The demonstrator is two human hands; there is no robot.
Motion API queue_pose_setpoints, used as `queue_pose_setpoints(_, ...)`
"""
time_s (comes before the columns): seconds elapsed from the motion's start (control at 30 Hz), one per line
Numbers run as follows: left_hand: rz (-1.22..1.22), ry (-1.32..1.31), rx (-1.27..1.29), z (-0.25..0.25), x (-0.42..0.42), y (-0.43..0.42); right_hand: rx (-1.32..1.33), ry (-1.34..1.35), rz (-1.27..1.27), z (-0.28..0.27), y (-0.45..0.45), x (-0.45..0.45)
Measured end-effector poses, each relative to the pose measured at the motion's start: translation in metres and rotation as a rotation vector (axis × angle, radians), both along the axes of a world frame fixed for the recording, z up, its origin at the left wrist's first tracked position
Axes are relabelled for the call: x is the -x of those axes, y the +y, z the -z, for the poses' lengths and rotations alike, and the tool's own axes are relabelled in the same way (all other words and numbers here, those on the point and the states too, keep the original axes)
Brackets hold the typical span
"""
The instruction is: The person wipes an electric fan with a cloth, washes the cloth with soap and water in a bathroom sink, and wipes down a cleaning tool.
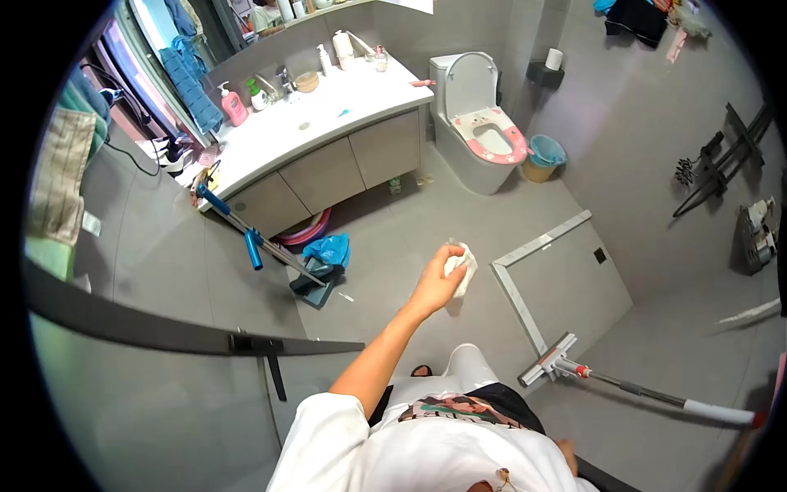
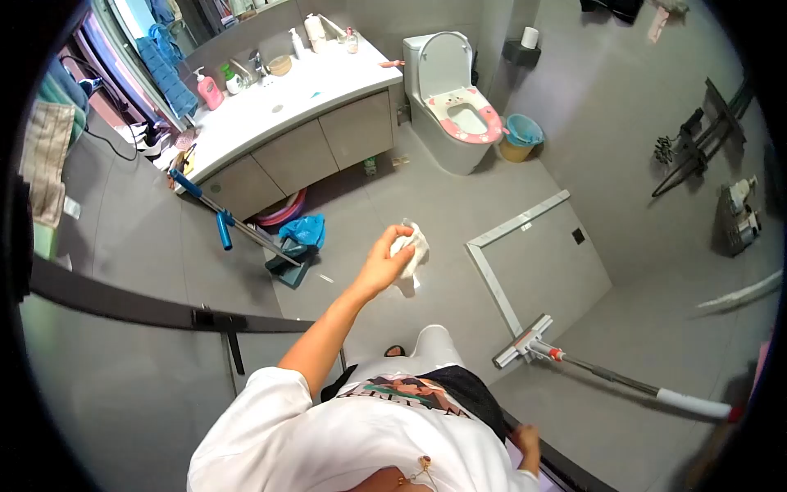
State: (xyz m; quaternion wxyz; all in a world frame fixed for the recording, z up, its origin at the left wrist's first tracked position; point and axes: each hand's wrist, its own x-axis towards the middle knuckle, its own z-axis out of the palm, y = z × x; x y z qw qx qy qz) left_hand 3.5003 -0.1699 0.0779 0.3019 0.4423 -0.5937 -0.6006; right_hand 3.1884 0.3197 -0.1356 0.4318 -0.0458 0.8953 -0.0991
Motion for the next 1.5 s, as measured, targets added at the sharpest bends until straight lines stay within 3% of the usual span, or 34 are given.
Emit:
queue_pose_setpoints(0.07, -0.025, 0.062, 0.046, 0.008, -0.008, -0.032, 0.318, 0.130, -0.035, -0.015, -0.091, 0.025)
queue_pose_setpoints(0.1, -0.048, 0.130, 0.092, 0.012, -0.011, -0.046, 0.615, 0.145, -0.031, -0.023, -0.151, 0.035)
queue_pose_setpoints(0.13, -0.041, 0.182, 0.040, -0.004, -0.015, -0.058, 0.723, 0.161, -0.074, 0.003, -0.198, 0.061)
queue_pose_setpoints(0.17, -0.043, 0.171, 0.029, -0.009, -0.018, -0.071, 0.762, 0.097, -0.261, -0.033, -0.268, 0.057)
queue_pose_setpoints(0.2, -0.051, 0.211, 0.055, -0.013, -0.021, -0.087, 0.892, 0.023, -0.212, -0.057, -0.336, 0.039)
queue_pose_setpoints(0.3, -0.060, 0.242, 0.112, -0.029, -0.023, -0.133, 0.883, -0.424, -0.332, -0.135, -0.502, -0.015)
queue_pose_setpoints(0.37, -0.099, 0.199, 0.203, -0.028, -0.017, -0.164, 0.894, -0.729, -0.503, -0.147, -0.589, -0.043)
queue_pose_setpoints(0.43, -0.132, 0.312, 0.060, -0.036, -0.009, -0.185, 0.820, -0.898, -0.645, -0.157, -0.648, -0.071)
queue_pose_setpoints(0.5, -0.174, 0.381, 0.087, -0.043, -0.005, -0.205, 0.763, -1.315, -0.673, -0.161, -0.698, -0.093)
queue_pose_setpoints(0.57, -0.255, 0.341, 0.182, -0.034, -0.006, -0.227, 0.714, -1.461, -0.635, -0.168, -0.738, -0.113)
queue_pose_setpoints(0.63, -0.329, 0.359, 0.101, -0.033, -0.013, -0.244, 0.772, -1.253, -0.588, -0.163, -0.772, -0.126)
queue_pose_setpoints(0.87, -0.616, 0.198, 0.235, 0.016, -0.083, -0.313, 0.771, -1.122, -0.523, -0.160, -0.862, -0.181)
queue_pose_setpoints(0.97, -0.645, 0.252, 0.212, 0.009, -0.131, -0.358, 0.920, -1.095, -0.607, -0.181, -0.912, -0.227)
queue_pose_setpoints(1.03, -0.687, 0.100, 0.348, -0.003, -0.167, -0.400, 0.970, -1.104, -0.615, -0.191, -0.959, -0.262)
queue_pose_setpoints(1.1, -0.699, 0.231, 0.225, -0.018, -0.199, -0.441, 1.024, -1.074, -0.516, -0.204, -0.998, -0.294)
queue_pose_setpoints(1.17, -0.802, 0.011, 0.432, 0.000, -0.234, -0.495, 1.095, -0.990, -0.548, -0.202, -1.047, -0.329)
queue_pose_setpoints(1.23, -0.982, -0.222, 0.378, 0.011, -0.264, -0.530, 1.070, -0.731, -0.709, -0.196, -1.090, -0.363)
queue_pose_setpoints(1.3, -1.016, -0.461, 0.298, 0.018, -0.289, -0.546, 0.958, -0.558, -0.716, -0.167, -1.128, -0.389)
queue_pose_setpoints(1.37, -1.025, -0.453, 0.462, 0.022, -0.313, -0.541, 0.945, -0.479, -0.767, -0.124, -1.167, -0.406)
queue_pose_setpoints(1.5, -1.112, -0.524, 0.379, 0.007, -0.348, -0.512, 0.936, -0.567, -0.833, -0.103, -1.185, -0.442)
